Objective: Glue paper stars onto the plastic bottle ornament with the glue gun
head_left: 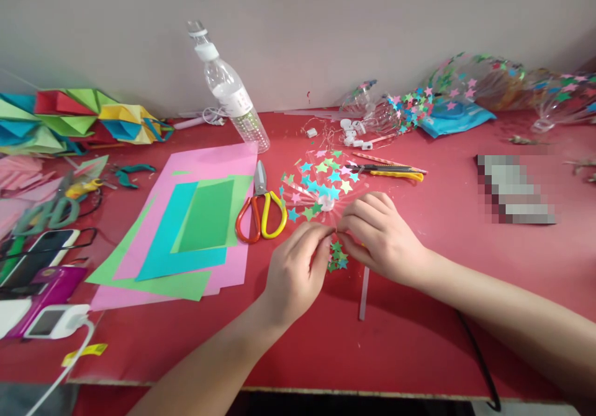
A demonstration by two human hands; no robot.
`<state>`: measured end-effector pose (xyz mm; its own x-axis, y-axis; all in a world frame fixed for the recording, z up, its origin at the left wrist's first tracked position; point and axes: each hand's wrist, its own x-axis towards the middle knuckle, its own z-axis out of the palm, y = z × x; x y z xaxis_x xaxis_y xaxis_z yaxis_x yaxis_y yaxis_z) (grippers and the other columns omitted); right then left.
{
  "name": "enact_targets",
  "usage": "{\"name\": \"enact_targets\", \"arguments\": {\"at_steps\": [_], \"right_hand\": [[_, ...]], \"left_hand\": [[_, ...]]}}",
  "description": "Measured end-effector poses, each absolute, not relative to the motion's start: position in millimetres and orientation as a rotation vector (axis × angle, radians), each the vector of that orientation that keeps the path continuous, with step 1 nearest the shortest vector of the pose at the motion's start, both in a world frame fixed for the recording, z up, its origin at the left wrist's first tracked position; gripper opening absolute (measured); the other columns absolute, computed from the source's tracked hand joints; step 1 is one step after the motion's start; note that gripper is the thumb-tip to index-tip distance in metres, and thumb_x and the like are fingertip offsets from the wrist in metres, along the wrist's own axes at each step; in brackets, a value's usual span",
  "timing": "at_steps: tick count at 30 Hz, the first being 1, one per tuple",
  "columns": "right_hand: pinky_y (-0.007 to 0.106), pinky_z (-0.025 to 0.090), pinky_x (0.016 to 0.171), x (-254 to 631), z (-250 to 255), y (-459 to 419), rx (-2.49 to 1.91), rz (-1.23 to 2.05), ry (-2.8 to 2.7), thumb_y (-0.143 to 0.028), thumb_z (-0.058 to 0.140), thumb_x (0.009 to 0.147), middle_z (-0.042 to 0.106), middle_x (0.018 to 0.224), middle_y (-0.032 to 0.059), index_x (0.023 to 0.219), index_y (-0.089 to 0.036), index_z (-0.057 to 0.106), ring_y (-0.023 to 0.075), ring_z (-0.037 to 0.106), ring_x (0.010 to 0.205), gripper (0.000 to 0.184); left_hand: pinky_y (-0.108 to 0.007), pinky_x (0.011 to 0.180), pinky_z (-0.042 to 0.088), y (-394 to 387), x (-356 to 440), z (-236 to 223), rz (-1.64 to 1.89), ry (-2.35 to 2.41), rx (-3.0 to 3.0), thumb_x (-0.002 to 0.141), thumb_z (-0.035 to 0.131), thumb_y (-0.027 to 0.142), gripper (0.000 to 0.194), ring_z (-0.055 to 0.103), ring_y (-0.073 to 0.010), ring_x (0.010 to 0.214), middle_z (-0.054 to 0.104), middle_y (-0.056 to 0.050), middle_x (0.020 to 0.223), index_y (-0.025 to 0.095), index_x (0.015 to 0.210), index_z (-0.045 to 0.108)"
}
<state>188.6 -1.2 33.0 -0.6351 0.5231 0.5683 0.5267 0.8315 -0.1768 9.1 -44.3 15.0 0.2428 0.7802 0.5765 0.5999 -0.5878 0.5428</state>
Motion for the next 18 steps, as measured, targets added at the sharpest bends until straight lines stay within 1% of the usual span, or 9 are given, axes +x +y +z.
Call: {"name": "enact_targets", "arguments": {"at_steps": [6, 12, 14, 16, 18], "right_hand": [[0.033, 0.036, 0.074, 189.2, 36.3, -1.3, -0.786, -0.014, -2.355, -0.016, 0.047, 0.091, 0.062, 0.08, 0.0044, 0.083, -0.018, 0.057, 0.0175, 0.049, 0.077, 0.013], [0.033, 0.035, 0.073, 188.8, 36.3, -0.7, -0.784, -0.027, -2.344, -0.016, 0.047, 0.091, 0.062, 0.081, 0.005, 0.083, -0.017, 0.058, 0.0176, 0.048, 0.077, 0.013], [0.033, 0.036, 0.073, 188.7, 36.1, -0.4, -0.78, -0.027, -2.342, -0.015, 0.048, 0.09, 0.061, 0.08, 0.0049, 0.082, -0.017, 0.058, 0.0176, 0.048, 0.077, 0.013], [0.033, 0.036, 0.073, 188.8, 36.2, -0.1, -0.788, -0.013, -2.345, -0.014, 0.048, 0.09, 0.061, 0.08, 0.0046, 0.081, -0.017, 0.058, 0.0175, 0.048, 0.077, 0.013], [0.033, 0.036, 0.073, 189.2, 36.0, 0.1, -0.791, -0.003, -2.342, -0.014, 0.048, 0.089, 0.06, 0.079, 0.0043, 0.082, -0.017, 0.058, 0.0175, 0.048, 0.076, 0.013]], "left_hand": [[-0.032, 0.082, 0.056, -45.7, 9.3, 16.0, 1.283, 1.31, 2.288, 0.09, 0.049, 0.009, 0.023, 0.066, -0.0182, 0.094, 0.07, -0.007, 0.099, 0.018, 0.109, 0.06], [-0.03, 0.081, 0.057, -46.7, 9.2, 17.1, 1.297, 1.292, 2.24, 0.09, 0.05, 0.007, 0.025, 0.067, -0.017, 0.092, 0.069, -0.008, 0.1, 0.016, 0.111, 0.06], [-0.031, 0.081, 0.057, -47.0, 8.8, 17.9, 1.309, 1.308, 2.206, 0.091, 0.05, 0.008, 0.027, 0.068, -0.0171, 0.092, 0.069, -0.008, 0.102, 0.017, 0.114, 0.06], [-0.031, 0.079, 0.058, -47.3, 8.2, 18.9, 1.307, 1.331, 2.145, 0.092, 0.05, 0.01, 0.03, 0.069, -0.0161, 0.086, 0.069, -0.009, 0.104, 0.017, 0.119, 0.059], [-0.03, 0.074, 0.059, -47.7, 7.9, 19.6, 1.301, 1.348, 2.06, 0.092, 0.05, 0.012, 0.031, 0.069, -0.0139, 0.076, 0.069, -0.008, 0.102, 0.018, 0.121, 0.059]]}}
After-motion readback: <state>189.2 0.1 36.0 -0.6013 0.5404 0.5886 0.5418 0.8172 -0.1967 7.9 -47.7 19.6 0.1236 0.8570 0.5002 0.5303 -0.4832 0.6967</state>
